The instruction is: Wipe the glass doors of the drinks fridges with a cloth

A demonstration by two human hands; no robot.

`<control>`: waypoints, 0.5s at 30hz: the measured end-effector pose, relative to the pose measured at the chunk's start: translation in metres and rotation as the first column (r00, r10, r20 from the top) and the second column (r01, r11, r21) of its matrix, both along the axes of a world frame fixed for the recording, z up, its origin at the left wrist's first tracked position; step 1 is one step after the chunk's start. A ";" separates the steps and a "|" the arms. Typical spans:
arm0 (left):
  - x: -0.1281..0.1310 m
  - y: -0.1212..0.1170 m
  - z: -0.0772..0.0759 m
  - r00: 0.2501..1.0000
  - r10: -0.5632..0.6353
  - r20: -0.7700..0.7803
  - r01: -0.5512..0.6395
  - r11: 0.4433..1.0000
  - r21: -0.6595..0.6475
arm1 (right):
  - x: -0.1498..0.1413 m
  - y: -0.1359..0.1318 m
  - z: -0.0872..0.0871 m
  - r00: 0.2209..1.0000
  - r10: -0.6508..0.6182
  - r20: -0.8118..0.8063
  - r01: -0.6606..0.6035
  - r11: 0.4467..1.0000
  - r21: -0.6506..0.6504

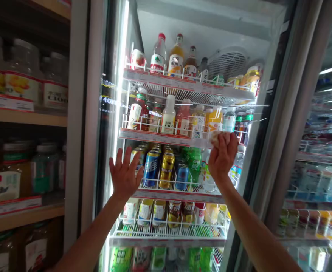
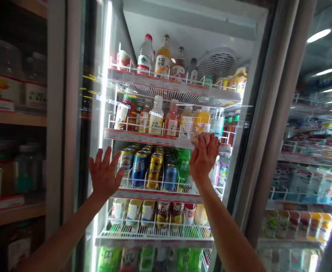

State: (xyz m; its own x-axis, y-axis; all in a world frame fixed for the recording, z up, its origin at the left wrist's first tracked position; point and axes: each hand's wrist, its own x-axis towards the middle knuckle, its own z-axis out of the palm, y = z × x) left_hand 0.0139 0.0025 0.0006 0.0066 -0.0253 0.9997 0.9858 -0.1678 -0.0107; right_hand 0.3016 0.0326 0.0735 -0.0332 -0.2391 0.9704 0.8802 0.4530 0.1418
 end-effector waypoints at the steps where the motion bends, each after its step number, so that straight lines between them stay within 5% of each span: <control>1: 0.000 0.000 0.000 1.000 -0.003 0.005 0.003 1.000 0.000 | -0.005 -0.001 -0.003 0.999 0.010 0.047 -0.009 1.000 -0.017; 5: 0.000 0.001 -0.001 1.000 -0.011 0.009 0.011 1.000 -0.009 | -0.033 -0.010 -0.023 0.804 0.029 0.594 0.048 0.992 -0.113; 7: 0.000 0.001 0.000 1.000 0.002 -0.004 -0.002 1.000 -0.007 | -0.040 -0.011 -0.012 0.835 0.005 0.550 0.069 0.991 -0.114; 9: 0.002 0.000 0.000 1.000 0.010 -0.011 -0.010 1.000 -0.003 | -0.043 -0.009 0.010 0.957 -0.006 0.291 0.040 0.993 -0.112; 11: 0.002 -0.002 0.000 1.000 0.011 -0.013 -0.011 1.000 0.003 | -0.051 -0.008 0.022 0.986 0.019 0.163 -0.003 0.995 -0.099; 13: -0.001 -0.004 0.000 1.000 0.005 -0.027 -0.006 1.000 -0.003 | -0.062 -0.010 0.012 0.948 0.049 0.314 -0.011 0.992 -0.123; 15: -0.010 -0.007 -0.002 1.000 0.016 -0.013 -0.016 1.000 -0.006 | -0.073 -0.015 -0.010 0.815 0.080 0.574 0.014 0.988 -0.157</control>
